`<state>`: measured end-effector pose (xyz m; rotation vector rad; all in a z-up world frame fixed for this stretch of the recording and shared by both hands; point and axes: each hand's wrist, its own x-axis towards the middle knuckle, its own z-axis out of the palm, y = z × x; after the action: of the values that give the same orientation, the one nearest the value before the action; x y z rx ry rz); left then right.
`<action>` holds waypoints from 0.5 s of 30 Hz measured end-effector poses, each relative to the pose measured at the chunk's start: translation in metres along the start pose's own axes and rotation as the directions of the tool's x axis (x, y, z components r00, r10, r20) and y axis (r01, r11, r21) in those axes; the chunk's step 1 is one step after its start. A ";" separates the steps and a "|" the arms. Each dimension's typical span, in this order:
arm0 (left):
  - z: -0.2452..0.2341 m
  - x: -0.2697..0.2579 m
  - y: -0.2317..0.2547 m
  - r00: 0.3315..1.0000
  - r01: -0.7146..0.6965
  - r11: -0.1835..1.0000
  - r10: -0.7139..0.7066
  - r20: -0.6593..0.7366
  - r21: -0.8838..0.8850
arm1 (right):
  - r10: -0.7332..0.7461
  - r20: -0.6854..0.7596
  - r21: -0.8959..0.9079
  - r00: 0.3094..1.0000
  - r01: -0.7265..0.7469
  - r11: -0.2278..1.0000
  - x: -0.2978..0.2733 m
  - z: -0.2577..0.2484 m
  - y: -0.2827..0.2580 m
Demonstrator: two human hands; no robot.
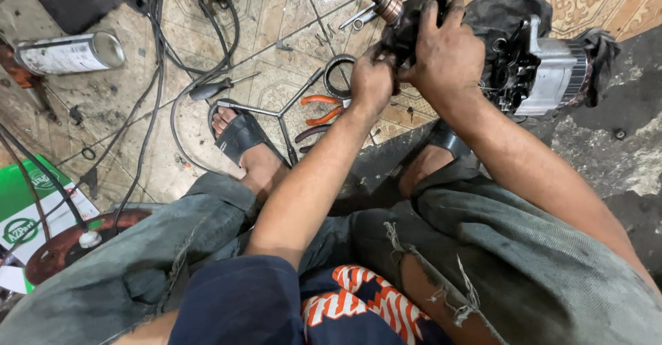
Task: The person sits on the floor and disassembles a motor component, removing a circular metal part and wiping it with a cloth. They then handle the main motor housing, inspecting the internal copper windings and rotating the assembly.
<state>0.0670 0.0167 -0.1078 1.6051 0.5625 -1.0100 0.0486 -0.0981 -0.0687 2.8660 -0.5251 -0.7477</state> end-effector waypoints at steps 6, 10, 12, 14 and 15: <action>0.000 -0.011 0.007 0.999 -0.033 0.998 0.034 -0.019 0.054 | 0.019 0.054 -0.015 0.998 -0.018 1.000 -0.002 -0.008 -0.001; 0.001 -0.032 0.016 0.995 -0.099 0.993 0.100 0.011 -0.057 | 0.025 0.063 0.001 0.998 -0.025 1.000 0.001 -0.003 0.003; 0.006 -0.033 0.014 0.988 -0.155 0.987 0.155 0.001 -0.028 | 0.033 0.063 0.032 0.997 -0.035 0.999 0.002 -0.007 0.004; 0.012 -0.038 0.015 0.979 -0.206 0.979 0.206 -0.001 -0.002 | 0.045 0.068 0.056 0.997 -0.049 0.997 0.001 -0.005 0.006; 0.013 -0.041 0.018 0.969 -0.245 0.965 0.247 -0.014 0.099 | 0.030 0.041 0.052 0.999 -0.032 0.998 0.001 -0.001 0.006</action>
<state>0.0560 0.0051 -0.0639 1.7280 0.3249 -0.8412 0.0484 -0.1040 -0.0668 2.8894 -0.6021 -0.7993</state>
